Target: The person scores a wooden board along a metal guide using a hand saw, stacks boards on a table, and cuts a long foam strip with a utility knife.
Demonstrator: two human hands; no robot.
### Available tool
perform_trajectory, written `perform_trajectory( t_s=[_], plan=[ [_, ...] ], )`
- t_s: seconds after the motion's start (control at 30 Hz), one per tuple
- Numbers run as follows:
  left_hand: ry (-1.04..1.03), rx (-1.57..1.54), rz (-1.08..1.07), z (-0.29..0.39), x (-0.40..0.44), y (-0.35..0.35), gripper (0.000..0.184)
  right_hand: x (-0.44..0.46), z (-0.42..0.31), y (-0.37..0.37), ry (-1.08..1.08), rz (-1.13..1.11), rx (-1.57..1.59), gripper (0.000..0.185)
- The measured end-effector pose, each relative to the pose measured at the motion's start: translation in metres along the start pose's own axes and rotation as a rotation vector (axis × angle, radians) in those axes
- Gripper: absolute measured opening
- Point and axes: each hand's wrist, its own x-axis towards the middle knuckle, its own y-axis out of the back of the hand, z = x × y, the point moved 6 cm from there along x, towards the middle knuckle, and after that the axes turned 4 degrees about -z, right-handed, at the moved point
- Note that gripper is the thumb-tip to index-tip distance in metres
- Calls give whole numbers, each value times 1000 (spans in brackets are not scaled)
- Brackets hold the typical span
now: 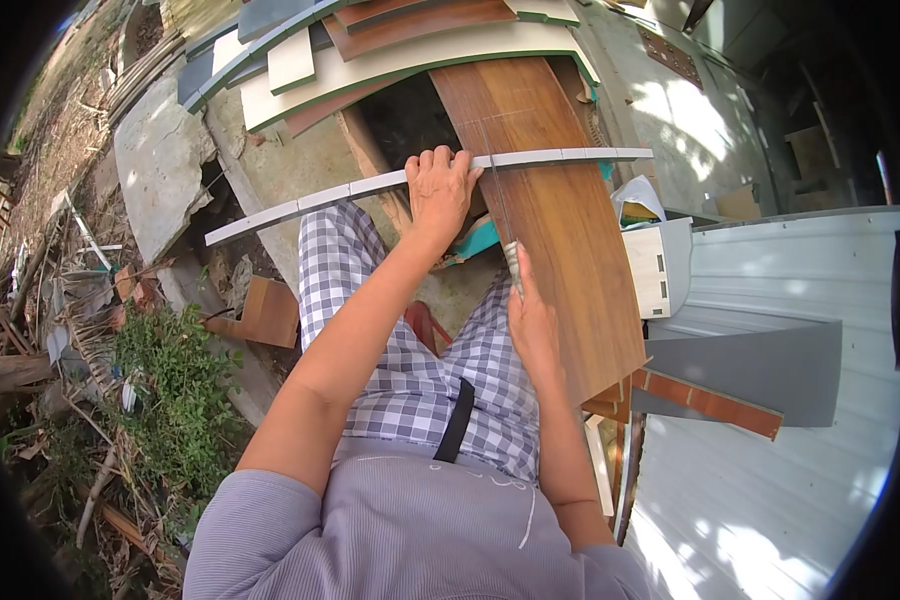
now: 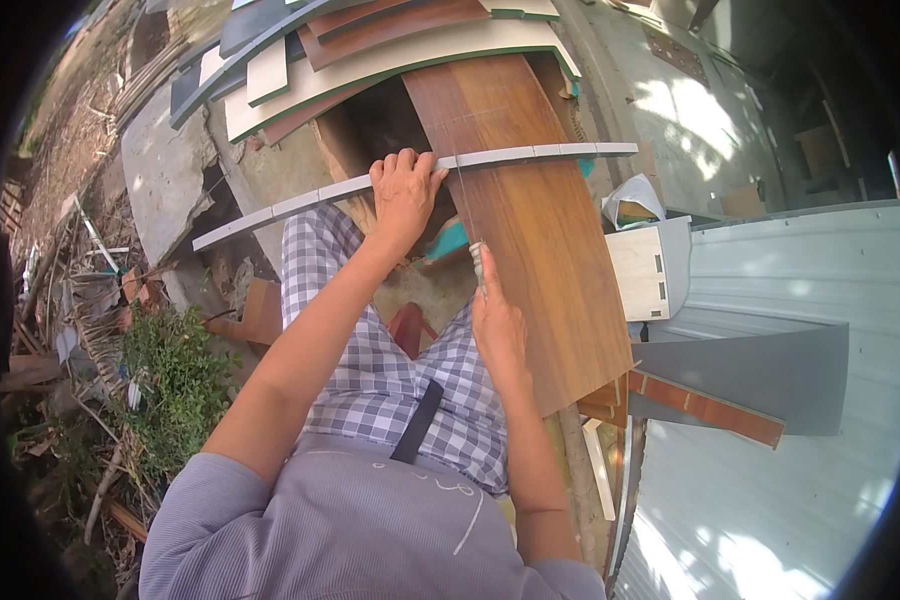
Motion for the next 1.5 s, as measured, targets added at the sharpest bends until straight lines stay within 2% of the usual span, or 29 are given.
perform_trajectory(
  t_s=[0.07, 0.17, 0.23, 0.47, 0.53, 0.57, 0.63, 0.7, 0.77, 0.87, 1.0, 1.07, 1.2, 1.27, 1.4, 1.5],
  plan=[
    [-15, -15, 43, 0, 1, 1, 19, 45, -18, -1, 5, -19, -6, 68],
    [-21, -29, 56, 1, 2, 3, 18, 85, -41, 3, 129, 85, -20, 67],
    [-7, -15, 32, 1, 1, 0, 19, 90, -44, 5, 79, 27, -26, 63],
    [-3, -8, 18, 1, 1, 3, 20, -20, 15, -7, 52, 32, -11, 68],
    [-6, -21, 13, -1, 1, 0, 20, -42, 17, -3, 180, 154, -68, 68],
    [-13, -28, 13, -1, 1, 0, 20, -40, 16, -1, 172, 155, -68, 68],
    [-18, -25, 19, 0, 1, 0, 20, -16, 12, 0, 68, 31, -14, 69],
    [-12, -15, 3, -1, 1, -1, 19, 25, -4, 1, 34, -2, -15, 67],
    [-16, -13, 12, 0, 1, -1, 19, 62, -20, -2, 143, 90, -42, 64],
    [-15, -6, 20, 1, 1, -1, 19, 83, -36, 3, 146, 86, -31, 63],
    [-15, -10, 17, 0, 1, -2, 19, 46, -18, -1, 120, 76, -10, 65],
    [-17, -8, 22, -1, 0, -3, 19, 7, 3, -5, -39, -56, 25, 63],
    [-36, 0, 47, -1, -1, -3, 19, -32, 15, -7, 53, 40, 32, 63],
    [-33, -3, 42, -1, 0, -3, 19, -14, 13, -6, -27, -39, 14, 63],
    [-22, -3, 36, -2, 1, -4, 18, 63, -23, -1, 75, 34, -46, 64],
    [-18, 25, 33, -1, 1, -2, 19, 85, -39, 3, 94, 28, -19, 63]
  ],
)
